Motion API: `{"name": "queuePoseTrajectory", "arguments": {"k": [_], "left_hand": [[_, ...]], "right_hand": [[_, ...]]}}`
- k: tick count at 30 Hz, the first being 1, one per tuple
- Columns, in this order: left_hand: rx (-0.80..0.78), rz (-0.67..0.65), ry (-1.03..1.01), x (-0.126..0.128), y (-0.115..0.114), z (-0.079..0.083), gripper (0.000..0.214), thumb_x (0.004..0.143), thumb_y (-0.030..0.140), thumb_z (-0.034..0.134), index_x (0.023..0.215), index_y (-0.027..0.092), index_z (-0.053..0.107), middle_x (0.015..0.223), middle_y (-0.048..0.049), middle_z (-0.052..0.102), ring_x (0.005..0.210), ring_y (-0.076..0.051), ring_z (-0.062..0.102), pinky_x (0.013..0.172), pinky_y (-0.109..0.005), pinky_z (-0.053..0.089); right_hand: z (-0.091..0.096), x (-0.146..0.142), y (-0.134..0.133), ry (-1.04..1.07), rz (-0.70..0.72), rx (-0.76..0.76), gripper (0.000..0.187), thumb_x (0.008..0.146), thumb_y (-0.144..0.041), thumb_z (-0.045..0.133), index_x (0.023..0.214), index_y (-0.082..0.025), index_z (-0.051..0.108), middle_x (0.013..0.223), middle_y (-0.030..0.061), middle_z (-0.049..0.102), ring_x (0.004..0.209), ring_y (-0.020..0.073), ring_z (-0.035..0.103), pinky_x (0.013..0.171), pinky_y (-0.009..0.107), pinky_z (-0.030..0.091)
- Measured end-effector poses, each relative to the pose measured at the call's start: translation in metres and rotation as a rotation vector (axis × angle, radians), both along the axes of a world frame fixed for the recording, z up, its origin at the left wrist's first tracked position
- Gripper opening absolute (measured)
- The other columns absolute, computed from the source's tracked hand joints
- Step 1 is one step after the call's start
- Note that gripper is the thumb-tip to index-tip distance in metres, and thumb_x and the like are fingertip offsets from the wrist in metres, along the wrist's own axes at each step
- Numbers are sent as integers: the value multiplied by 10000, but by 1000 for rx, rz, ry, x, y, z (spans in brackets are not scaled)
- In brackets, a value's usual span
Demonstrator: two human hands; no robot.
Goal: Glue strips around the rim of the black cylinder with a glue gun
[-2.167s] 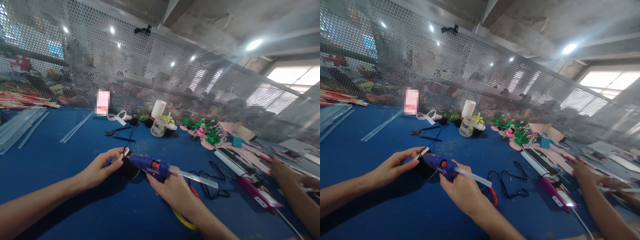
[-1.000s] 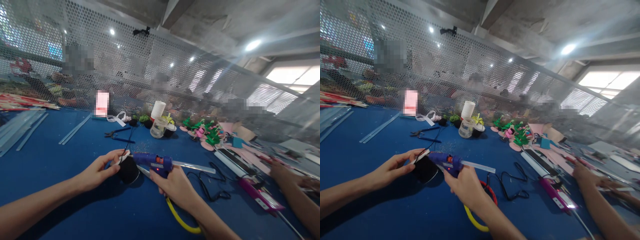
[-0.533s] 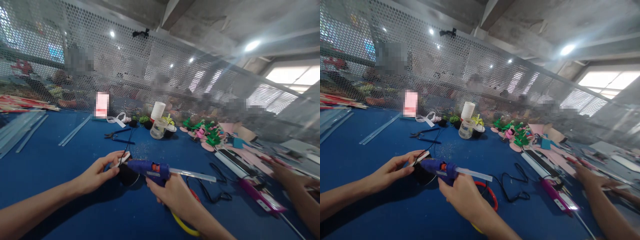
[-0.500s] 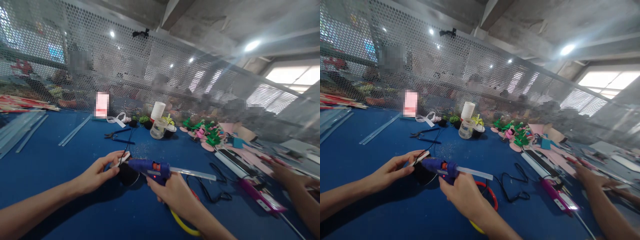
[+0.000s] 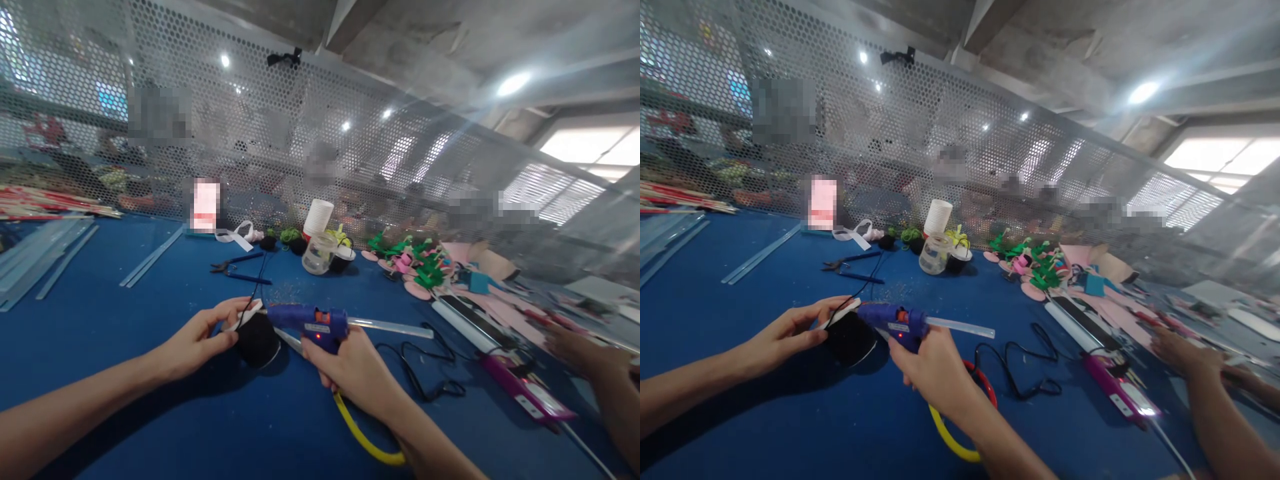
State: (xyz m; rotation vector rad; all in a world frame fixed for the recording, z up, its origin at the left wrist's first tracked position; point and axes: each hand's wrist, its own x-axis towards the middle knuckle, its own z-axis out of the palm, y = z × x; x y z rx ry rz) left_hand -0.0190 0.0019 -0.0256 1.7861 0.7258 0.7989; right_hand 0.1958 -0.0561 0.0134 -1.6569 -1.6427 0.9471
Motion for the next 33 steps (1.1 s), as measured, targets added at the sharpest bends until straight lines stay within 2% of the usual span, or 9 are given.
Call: {"name": "queuePoseTrajectory", "arguments": {"k": [6,15,21,33], "left_hand": [[-19,-12,3,0,0,2,302,741,415,537,617,178,397,1325,-142,393,1252,-320,267,1009,-471,154],[-32,-10,-43,-2,2,-6,246,750,360,541,633,178,425,1343,-92,383,1254,-302,279,1023,-430,170],[-11,-30,-28,-2,1,-5,251,752,357,540,626,175,422,1344,-115,375,1260,-300,266,1025,-435,156],[-16,-31,-76,-2,0,-4,241,752,355,542,632,174,440,1314,-99,423,1237,-302,309,1007,-426,214]], "right_hand": [[-2,-2,-2,12,-1,-12,164,691,-291,500,594,-159,507,341,-62,427,297,66,404,311,154,345],[-5,2,1,4,23,37,163,707,-279,490,594,-162,501,352,-64,425,299,60,399,315,147,344],[-4,1,-2,9,37,-2,167,710,-282,486,604,-155,509,359,-60,433,308,61,416,316,142,350],[-3,6,5,-16,-23,18,208,713,-285,487,543,-165,484,346,-52,439,300,61,412,329,154,363]]}}
